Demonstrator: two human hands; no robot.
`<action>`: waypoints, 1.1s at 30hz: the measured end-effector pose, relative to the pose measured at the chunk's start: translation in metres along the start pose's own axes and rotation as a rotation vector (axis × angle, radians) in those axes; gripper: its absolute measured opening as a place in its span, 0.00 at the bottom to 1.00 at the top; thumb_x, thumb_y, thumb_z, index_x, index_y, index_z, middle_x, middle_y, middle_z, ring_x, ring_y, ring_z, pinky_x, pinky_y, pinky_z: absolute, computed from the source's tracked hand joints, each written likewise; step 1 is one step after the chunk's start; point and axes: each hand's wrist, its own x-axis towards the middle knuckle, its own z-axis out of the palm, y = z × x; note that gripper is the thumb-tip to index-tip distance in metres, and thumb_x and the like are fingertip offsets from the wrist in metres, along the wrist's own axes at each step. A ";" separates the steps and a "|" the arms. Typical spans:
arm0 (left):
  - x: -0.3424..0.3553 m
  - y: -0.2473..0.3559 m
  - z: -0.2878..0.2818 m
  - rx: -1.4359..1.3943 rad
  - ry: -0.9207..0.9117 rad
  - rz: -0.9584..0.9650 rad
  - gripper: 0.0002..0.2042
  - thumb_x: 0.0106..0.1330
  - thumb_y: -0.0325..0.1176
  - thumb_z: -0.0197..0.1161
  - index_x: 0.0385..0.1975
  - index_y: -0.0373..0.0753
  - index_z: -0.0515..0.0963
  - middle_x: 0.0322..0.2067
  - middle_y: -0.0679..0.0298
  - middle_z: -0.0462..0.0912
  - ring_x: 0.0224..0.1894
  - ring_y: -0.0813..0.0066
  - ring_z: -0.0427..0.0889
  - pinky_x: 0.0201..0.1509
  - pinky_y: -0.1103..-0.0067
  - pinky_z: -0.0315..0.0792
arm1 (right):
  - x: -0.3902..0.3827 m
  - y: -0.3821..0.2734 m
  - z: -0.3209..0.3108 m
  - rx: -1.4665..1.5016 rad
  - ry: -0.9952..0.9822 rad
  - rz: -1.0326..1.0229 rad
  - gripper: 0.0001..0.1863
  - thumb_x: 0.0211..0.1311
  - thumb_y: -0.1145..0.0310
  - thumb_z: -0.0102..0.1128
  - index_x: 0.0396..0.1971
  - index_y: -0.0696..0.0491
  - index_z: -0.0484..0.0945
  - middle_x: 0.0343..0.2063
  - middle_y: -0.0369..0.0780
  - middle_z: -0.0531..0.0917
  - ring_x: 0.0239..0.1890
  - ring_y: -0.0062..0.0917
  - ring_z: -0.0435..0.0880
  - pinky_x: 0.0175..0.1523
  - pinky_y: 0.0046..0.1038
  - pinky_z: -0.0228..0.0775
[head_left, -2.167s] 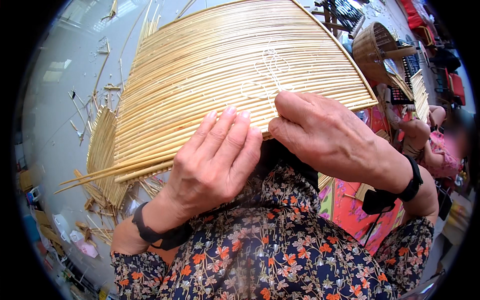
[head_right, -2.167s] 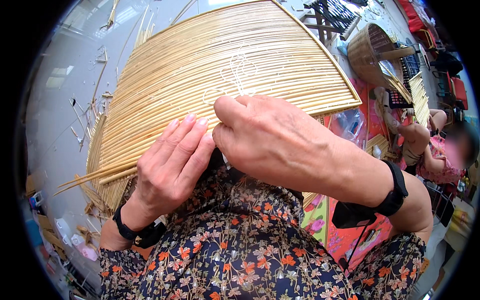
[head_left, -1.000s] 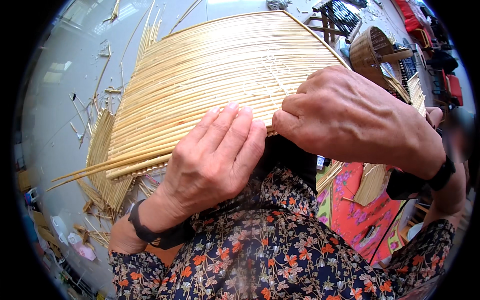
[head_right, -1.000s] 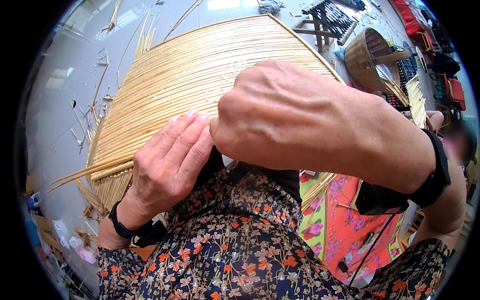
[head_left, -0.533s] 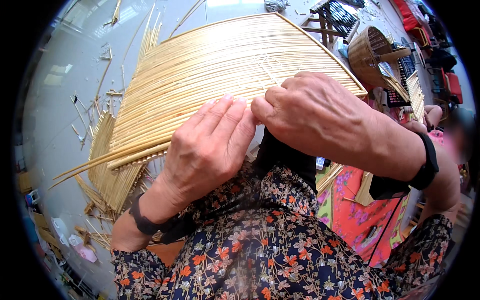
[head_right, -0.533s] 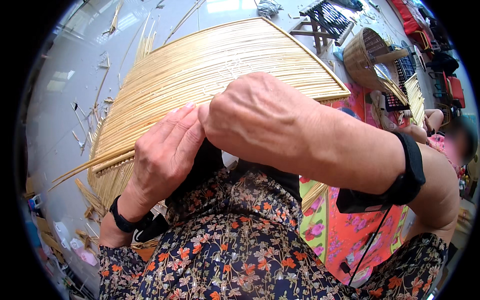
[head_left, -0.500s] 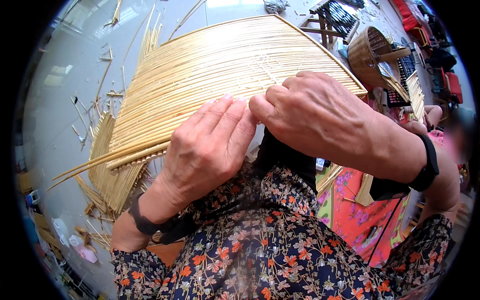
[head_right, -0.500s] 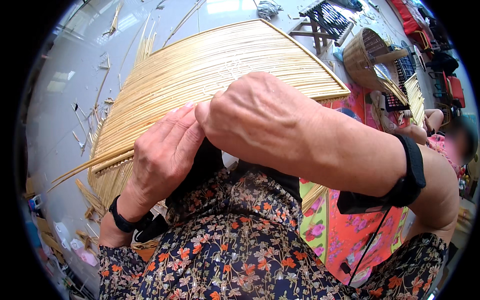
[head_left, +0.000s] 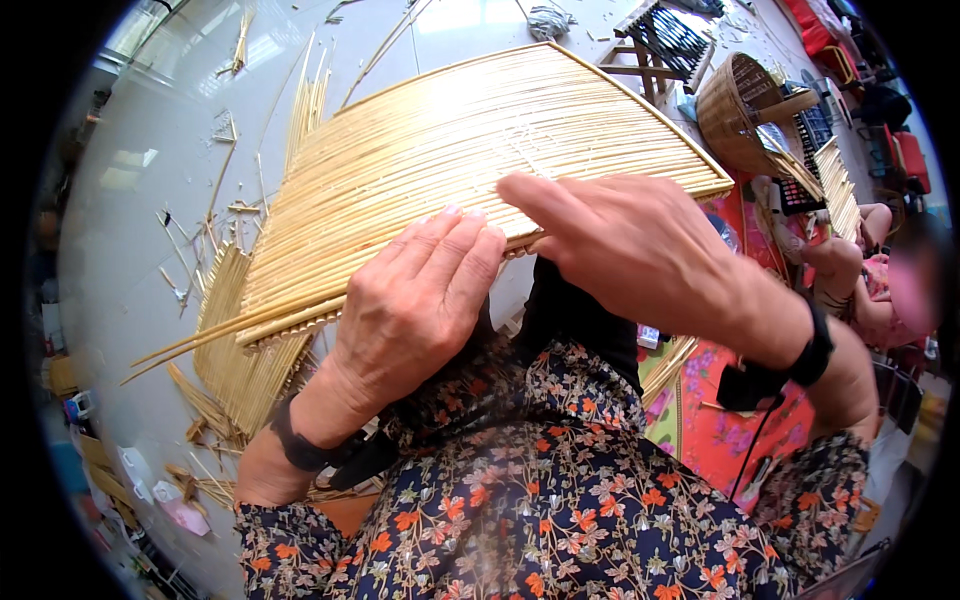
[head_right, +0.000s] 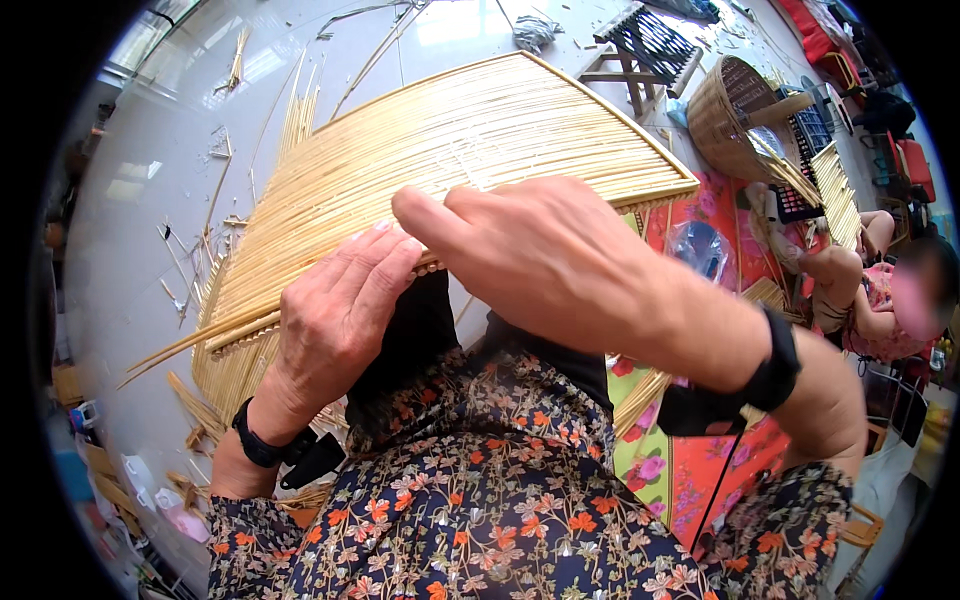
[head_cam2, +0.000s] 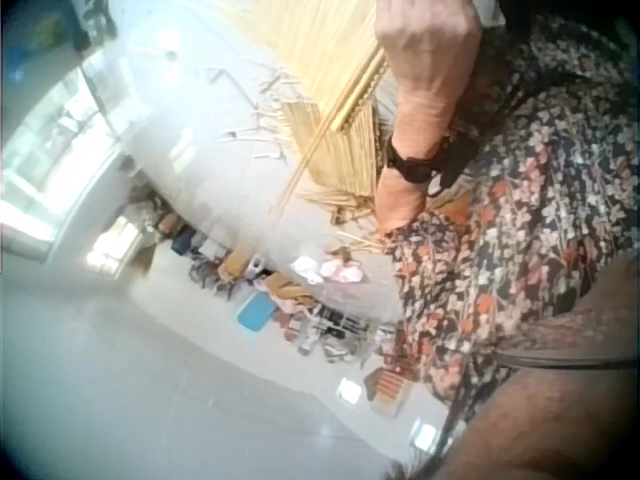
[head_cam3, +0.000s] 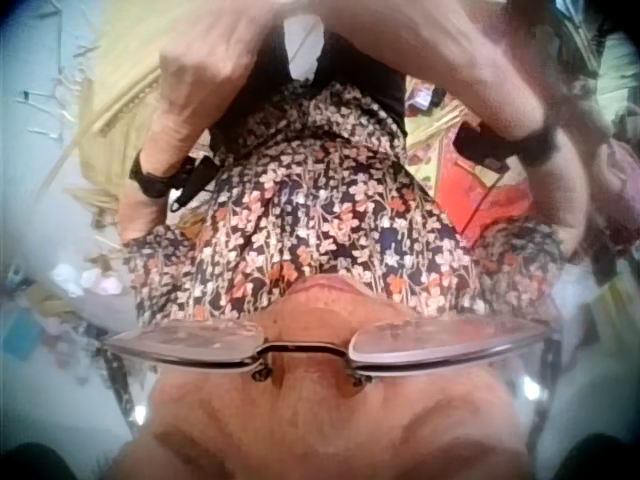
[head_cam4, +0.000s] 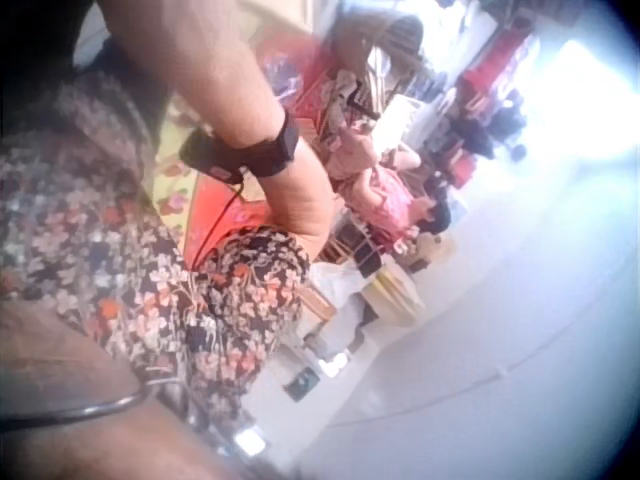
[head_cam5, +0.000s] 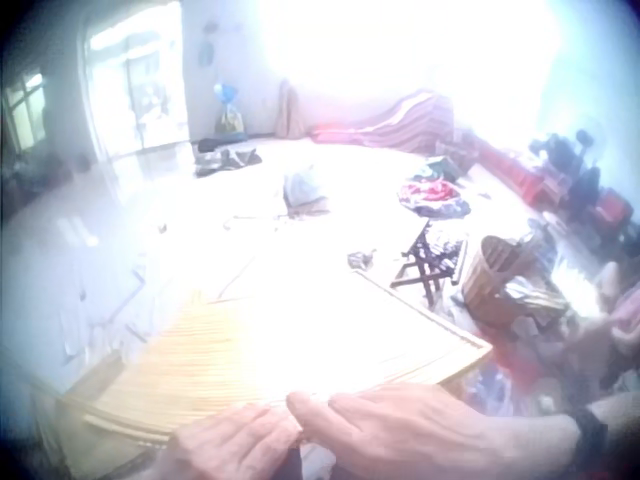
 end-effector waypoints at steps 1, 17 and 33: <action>0.000 -0.001 -0.002 -0.021 0.003 -0.020 0.16 0.64 0.24 0.67 0.52 0.30 0.83 0.49 0.50 0.88 0.53 0.52 0.89 0.57 0.63 0.84 | -0.011 0.002 0.006 -0.023 0.223 -0.075 0.10 0.70 0.75 0.59 0.48 0.60 0.78 0.29 0.46 0.85 0.29 0.39 0.88 0.32 0.37 0.79; 0.017 0.001 -0.010 -0.174 0.088 -0.151 0.22 0.59 0.18 0.71 0.56 0.31 0.80 0.47 0.47 0.88 0.49 0.49 0.90 0.50 0.64 0.85 | -0.019 -0.028 0.115 1.518 0.724 0.656 0.12 0.71 0.77 0.68 0.51 0.62 0.83 0.45 0.36 0.88 0.48 0.15 0.83 0.54 0.21 0.77; 0.021 -0.005 -0.019 -0.160 0.094 -0.221 0.23 0.59 0.17 0.72 0.57 0.31 0.80 0.46 0.47 0.89 0.46 0.49 0.91 0.47 0.66 0.85 | -0.037 -0.008 0.198 0.926 0.737 0.465 0.05 0.65 0.82 0.68 0.39 0.59 0.85 0.38 0.42 0.86 0.41 0.29 0.85 0.46 0.28 0.76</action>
